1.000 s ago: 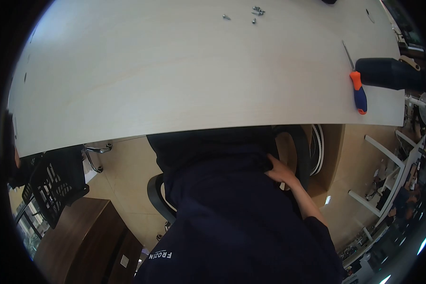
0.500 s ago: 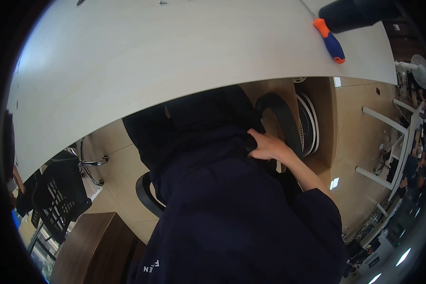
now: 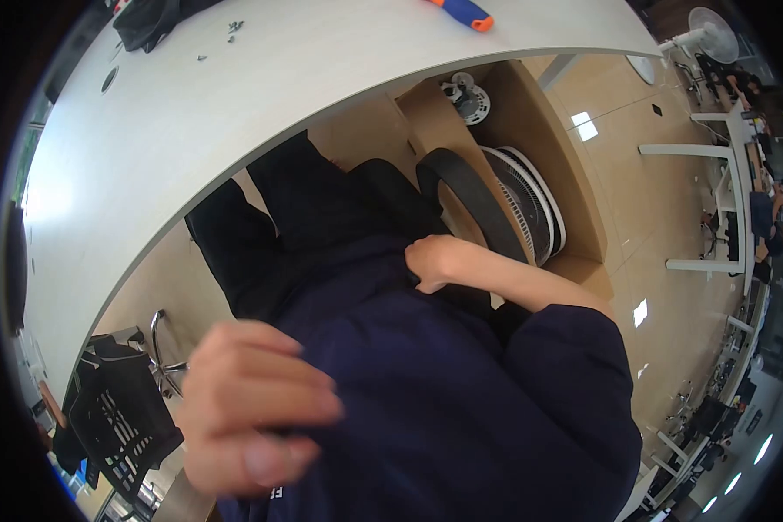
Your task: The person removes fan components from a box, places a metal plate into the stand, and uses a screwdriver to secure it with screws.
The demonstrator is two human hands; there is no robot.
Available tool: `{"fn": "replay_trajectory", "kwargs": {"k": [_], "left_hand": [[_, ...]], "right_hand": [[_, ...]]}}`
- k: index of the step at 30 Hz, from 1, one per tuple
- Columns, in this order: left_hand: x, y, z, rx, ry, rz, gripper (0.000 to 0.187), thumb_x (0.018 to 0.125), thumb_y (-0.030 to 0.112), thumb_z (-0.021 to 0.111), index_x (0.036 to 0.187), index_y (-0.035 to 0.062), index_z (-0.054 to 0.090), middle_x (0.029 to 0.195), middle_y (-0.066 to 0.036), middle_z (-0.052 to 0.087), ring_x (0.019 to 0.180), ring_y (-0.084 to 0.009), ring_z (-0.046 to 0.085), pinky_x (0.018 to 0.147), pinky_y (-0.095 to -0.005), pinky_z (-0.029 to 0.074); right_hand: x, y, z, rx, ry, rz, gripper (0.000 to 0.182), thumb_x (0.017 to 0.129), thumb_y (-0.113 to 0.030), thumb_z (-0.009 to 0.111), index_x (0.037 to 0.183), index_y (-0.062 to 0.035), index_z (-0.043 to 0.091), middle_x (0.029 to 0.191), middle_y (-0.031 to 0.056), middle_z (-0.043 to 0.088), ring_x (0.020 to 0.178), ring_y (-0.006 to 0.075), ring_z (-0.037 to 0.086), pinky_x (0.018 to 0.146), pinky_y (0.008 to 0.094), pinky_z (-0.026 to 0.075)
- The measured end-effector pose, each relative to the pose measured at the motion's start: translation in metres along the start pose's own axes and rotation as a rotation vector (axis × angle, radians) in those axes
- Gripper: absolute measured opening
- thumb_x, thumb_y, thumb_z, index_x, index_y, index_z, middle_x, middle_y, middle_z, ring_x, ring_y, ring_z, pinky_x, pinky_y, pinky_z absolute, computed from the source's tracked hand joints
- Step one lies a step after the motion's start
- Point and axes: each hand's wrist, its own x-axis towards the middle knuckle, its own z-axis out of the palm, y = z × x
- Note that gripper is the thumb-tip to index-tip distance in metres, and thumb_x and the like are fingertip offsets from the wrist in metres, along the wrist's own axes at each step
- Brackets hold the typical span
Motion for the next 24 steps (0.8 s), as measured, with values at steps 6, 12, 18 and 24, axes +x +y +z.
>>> {"fn": "replay_trajectory", "kwargs": {"k": [6,12,18,24], "left_hand": [[0.024,0.013,0.084,-0.168,0.254,0.454,0.047,0.089,0.040,0.072,0.128,0.0174,0.059,0.075,-0.008,0.065,0.056,-0.0216,0.058,0.053,-0.0321,0.049],[0.018,0.054,0.098,0.030,0.051,0.130,0.034,0.075,0.031,0.069,0.105,0.0155,0.069,0.072,-0.005,0.062,0.061,-0.0172,0.061,0.056,-0.0296,0.048],[0.023,0.063,0.107,0.040,-0.167,-0.100,0.024,0.067,0.020,0.068,0.088,0.0145,0.075,0.075,-0.003,0.062,0.068,-0.0142,0.064,0.060,-0.0305,0.046],[0.054,0.006,0.051,-0.119,-0.418,0.268,0.054,0.088,0.035,0.074,0.131,0.0061,0.055,0.105,-0.014,0.066,0.075,-0.0242,0.066,0.066,-0.0339,0.053]], "right_hand": [[-0.063,0.021,-0.039,0.250,0.329,-0.412,0.055,0.092,-0.040,0.066,0.131,-0.0030,0.056,0.108,0.0229,0.067,0.094,0.0347,0.069,0.081,0.0405,0.056],[-0.129,0.103,-0.063,0.508,0.858,0.223,0.057,0.094,-0.046,0.064,0.132,-0.0041,0.055,0.098,0.0153,0.070,0.093,0.0252,0.068,0.083,0.0352,0.053],[-0.128,0.247,0.025,0.653,0.856,0.635,0.078,0.089,-0.059,0.061,0.131,0.0065,0.057,0.128,0.0250,0.063,0.119,0.0349,0.061,0.101,0.0404,0.047],[-0.098,0.290,0.107,0.698,0.548,0.741,0.103,0.080,-0.063,0.070,0.147,0.0090,0.038,0.149,0.0289,0.043,0.140,0.0365,0.043,0.115,0.0409,0.036]]}}
